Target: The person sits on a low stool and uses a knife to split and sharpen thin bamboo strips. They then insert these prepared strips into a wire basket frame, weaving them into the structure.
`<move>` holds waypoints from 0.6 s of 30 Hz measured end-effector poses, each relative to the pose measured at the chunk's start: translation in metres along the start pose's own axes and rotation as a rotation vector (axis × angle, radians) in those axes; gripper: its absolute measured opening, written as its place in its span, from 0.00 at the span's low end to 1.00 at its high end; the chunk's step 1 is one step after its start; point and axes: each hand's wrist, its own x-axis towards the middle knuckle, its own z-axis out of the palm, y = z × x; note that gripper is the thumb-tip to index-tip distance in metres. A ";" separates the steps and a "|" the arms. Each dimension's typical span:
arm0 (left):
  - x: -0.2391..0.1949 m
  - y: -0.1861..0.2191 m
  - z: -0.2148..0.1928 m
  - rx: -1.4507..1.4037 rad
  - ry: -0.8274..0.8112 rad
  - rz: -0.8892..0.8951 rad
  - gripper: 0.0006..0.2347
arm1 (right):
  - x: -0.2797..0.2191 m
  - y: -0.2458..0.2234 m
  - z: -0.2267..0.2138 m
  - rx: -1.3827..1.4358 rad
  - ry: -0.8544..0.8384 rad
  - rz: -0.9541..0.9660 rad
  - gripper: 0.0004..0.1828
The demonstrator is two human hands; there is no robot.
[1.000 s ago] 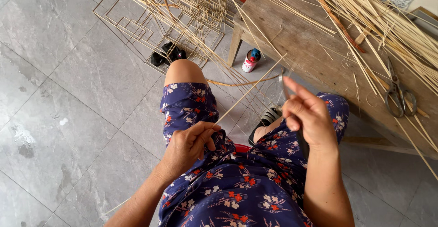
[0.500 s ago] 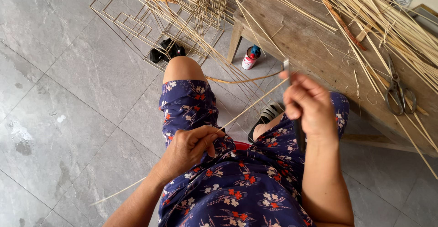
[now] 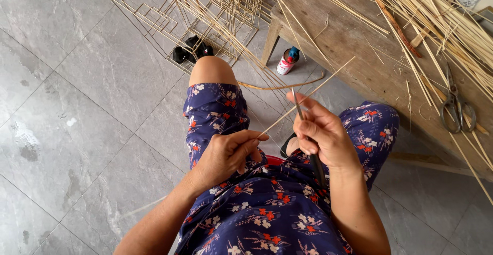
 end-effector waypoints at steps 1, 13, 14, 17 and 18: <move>-0.002 -0.002 0.001 0.003 0.008 0.014 0.12 | 0.001 0.001 0.000 0.000 0.031 -0.015 0.30; -0.033 -0.082 -0.079 0.313 0.034 -0.125 0.10 | -0.028 -0.034 -0.063 0.030 0.407 -0.299 0.24; -0.034 -0.079 -0.081 0.338 0.064 -0.133 0.10 | -0.030 -0.033 -0.061 0.037 0.421 -0.296 0.24; -0.031 -0.053 -0.077 0.390 0.206 -0.029 0.11 | -0.028 -0.019 -0.038 0.050 0.259 -0.210 0.23; -0.028 -0.040 -0.071 0.405 0.227 0.085 0.11 | -0.026 -0.011 -0.025 0.042 0.208 -0.164 0.23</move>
